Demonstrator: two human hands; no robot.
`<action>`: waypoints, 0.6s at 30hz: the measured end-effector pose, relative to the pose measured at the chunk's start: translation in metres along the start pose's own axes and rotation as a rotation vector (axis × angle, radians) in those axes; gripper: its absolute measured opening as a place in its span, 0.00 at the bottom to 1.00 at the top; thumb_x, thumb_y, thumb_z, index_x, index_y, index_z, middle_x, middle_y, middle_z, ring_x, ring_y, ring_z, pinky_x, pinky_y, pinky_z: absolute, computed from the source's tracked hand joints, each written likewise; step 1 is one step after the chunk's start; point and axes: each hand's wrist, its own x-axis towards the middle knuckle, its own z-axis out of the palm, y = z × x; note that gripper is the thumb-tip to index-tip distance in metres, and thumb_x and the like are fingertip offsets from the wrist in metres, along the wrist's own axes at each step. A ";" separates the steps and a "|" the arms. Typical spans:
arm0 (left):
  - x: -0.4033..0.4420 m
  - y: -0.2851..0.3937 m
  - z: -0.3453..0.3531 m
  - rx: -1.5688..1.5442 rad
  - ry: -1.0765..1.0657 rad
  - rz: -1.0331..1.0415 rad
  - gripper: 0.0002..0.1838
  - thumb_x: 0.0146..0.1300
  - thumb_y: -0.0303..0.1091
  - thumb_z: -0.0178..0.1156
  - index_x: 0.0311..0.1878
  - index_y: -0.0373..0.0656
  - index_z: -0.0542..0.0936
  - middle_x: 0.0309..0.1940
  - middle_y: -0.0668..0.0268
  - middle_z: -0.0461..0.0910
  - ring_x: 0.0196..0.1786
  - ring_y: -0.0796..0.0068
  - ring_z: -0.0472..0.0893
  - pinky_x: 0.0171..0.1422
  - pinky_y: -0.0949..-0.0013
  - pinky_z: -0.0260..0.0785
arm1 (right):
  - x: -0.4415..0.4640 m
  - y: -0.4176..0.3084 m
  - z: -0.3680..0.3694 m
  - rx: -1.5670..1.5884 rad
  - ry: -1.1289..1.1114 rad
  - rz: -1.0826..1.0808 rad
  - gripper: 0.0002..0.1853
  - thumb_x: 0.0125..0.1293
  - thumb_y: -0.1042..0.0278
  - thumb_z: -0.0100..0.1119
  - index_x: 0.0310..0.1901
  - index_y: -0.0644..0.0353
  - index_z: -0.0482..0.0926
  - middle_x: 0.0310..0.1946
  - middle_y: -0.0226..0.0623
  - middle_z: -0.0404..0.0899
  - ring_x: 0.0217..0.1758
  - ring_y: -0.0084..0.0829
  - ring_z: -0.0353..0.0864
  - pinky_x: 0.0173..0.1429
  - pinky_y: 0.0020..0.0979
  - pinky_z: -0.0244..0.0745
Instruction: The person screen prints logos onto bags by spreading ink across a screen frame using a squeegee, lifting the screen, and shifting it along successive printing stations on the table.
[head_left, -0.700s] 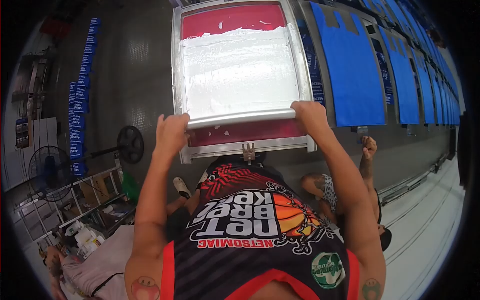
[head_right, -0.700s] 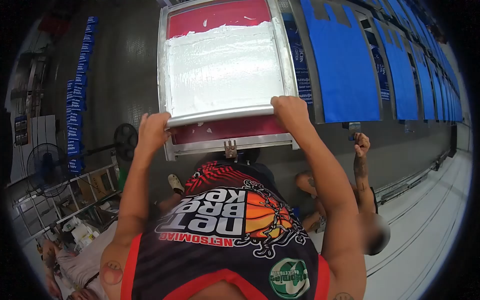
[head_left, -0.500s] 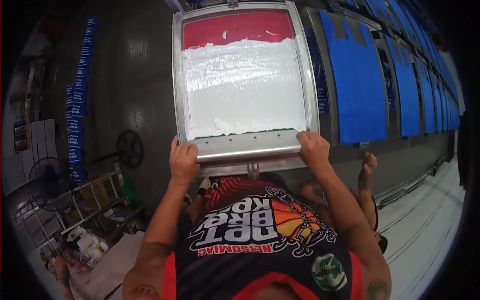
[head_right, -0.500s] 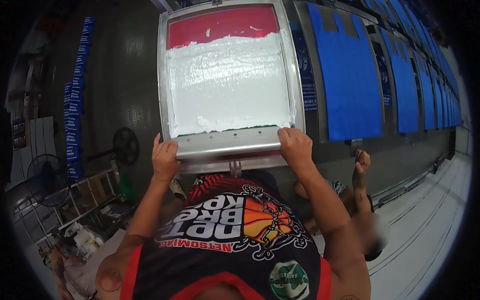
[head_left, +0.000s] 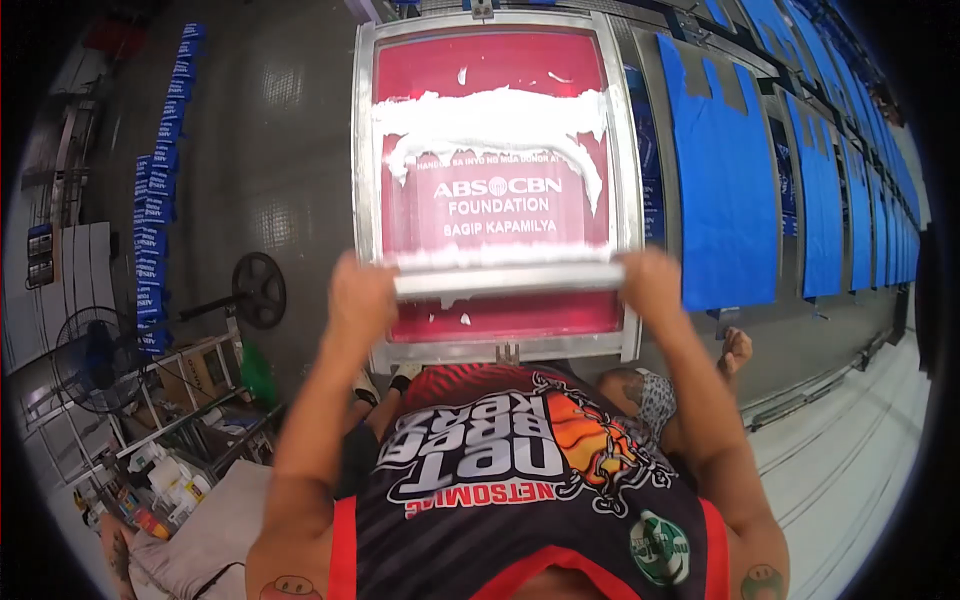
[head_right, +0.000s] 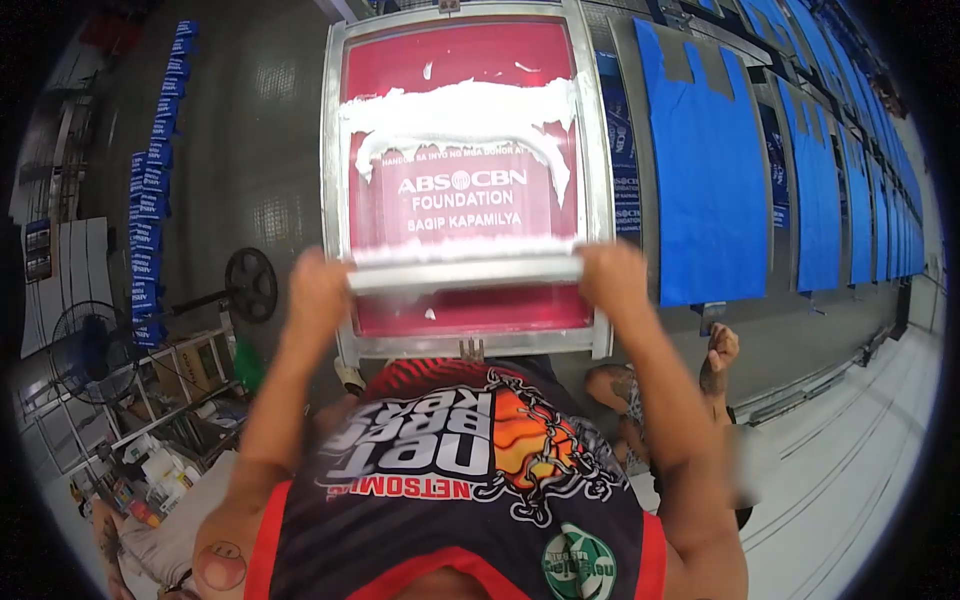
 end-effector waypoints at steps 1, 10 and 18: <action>-0.031 0.006 0.030 -0.054 0.004 -0.019 0.11 0.44 0.20 0.56 0.33 0.41 0.82 0.27 0.53 0.80 0.32 0.55 0.79 0.50 0.51 0.70 | -0.021 -0.006 0.013 0.063 0.130 -0.018 0.08 0.47 0.75 0.63 0.30 0.50 0.82 0.25 0.35 0.81 0.32 0.39 0.82 0.33 0.39 0.78; 0.179 -0.082 0.029 0.138 -0.015 -0.086 0.11 0.47 0.29 0.65 0.37 0.45 0.83 0.37 0.56 0.83 0.41 0.48 0.81 0.46 0.53 0.73 | 0.193 0.044 -0.019 -0.173 -0.023 0.077 0.15 0.49 0.66 0.63 0.42 0.51 0.84 0.34 0.44 0.84 0.42 0.45 0.85 0.46 0.44 0.80; 0.256 0.024 0.001 0.037 -0.251 -0.005 0.22 0.43 0.40 0.74 0.42 0.42 0.83 0.42 0.53 0.84 0.49 0.52 0.82 0.56 0.54 0.73 | 0.166 0.006 -0.041 -0.012 0.700 -0.061 0.22 0.52 0.61 0.70 0.49 0.57 0.78 0.36 0.43 0.81 0.43 0.47 0.80 0.47 0.42 0.75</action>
